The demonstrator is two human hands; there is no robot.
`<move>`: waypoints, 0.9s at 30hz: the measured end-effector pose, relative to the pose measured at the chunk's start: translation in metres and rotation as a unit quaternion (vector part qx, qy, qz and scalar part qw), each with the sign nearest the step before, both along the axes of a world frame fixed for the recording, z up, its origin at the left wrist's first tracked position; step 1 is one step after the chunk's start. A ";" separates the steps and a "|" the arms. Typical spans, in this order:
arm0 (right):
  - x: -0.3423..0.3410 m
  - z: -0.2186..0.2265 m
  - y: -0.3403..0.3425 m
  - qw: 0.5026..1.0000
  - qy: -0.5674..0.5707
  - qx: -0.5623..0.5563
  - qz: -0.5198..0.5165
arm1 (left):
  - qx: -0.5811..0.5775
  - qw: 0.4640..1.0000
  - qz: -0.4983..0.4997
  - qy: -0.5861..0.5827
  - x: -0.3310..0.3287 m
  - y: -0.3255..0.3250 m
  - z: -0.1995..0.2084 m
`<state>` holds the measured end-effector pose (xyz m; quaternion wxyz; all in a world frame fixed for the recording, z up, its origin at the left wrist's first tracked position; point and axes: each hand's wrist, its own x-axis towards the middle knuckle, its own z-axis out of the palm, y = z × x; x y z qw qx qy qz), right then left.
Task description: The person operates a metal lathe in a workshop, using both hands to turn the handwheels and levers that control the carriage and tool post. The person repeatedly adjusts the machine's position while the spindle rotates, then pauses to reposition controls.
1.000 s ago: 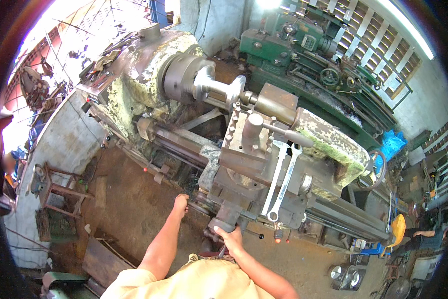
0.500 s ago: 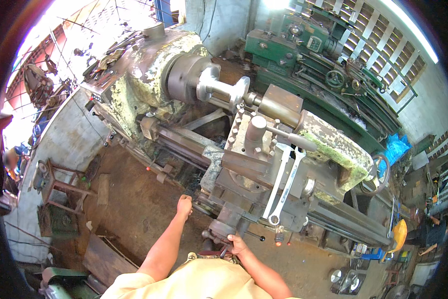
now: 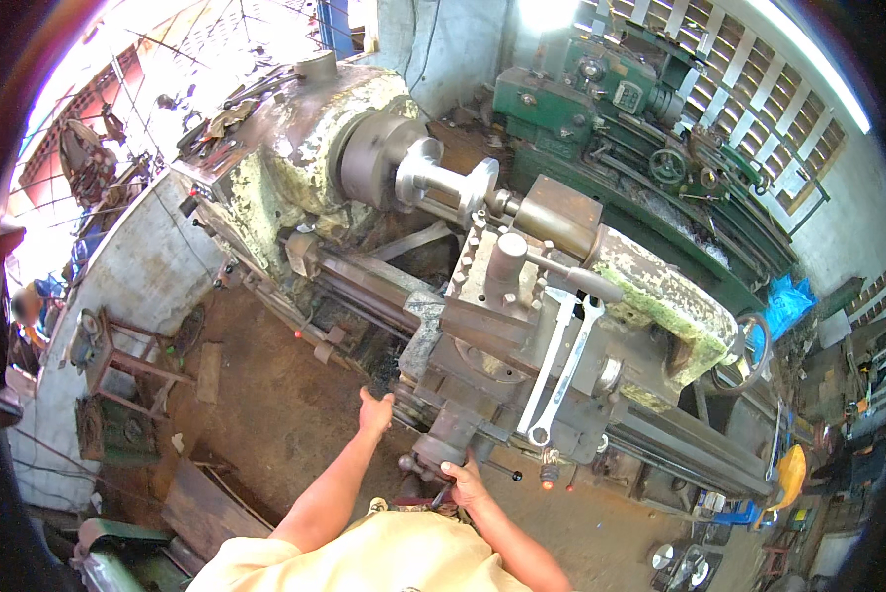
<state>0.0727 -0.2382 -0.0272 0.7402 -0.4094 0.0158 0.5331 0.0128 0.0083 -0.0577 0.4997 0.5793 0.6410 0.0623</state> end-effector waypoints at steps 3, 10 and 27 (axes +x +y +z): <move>0.002 -0.028 -0.005 0.998 0.023 0.052 0.031 | 0.098 0.993 -0.057 0.039 0.003 -0.017 0.008; 0.017 -0.070 -0.019 0.995 0.017 0.049 0.091 | 0.055 0.996 -0.064 0.028 0.004 -0.041 0.029; 0.056 -0.152 -0.112 0.863 -0.186 -0.439 -0.170 | 0.015 1.000 -0.008 -0.014 0.007 -0.026 0.007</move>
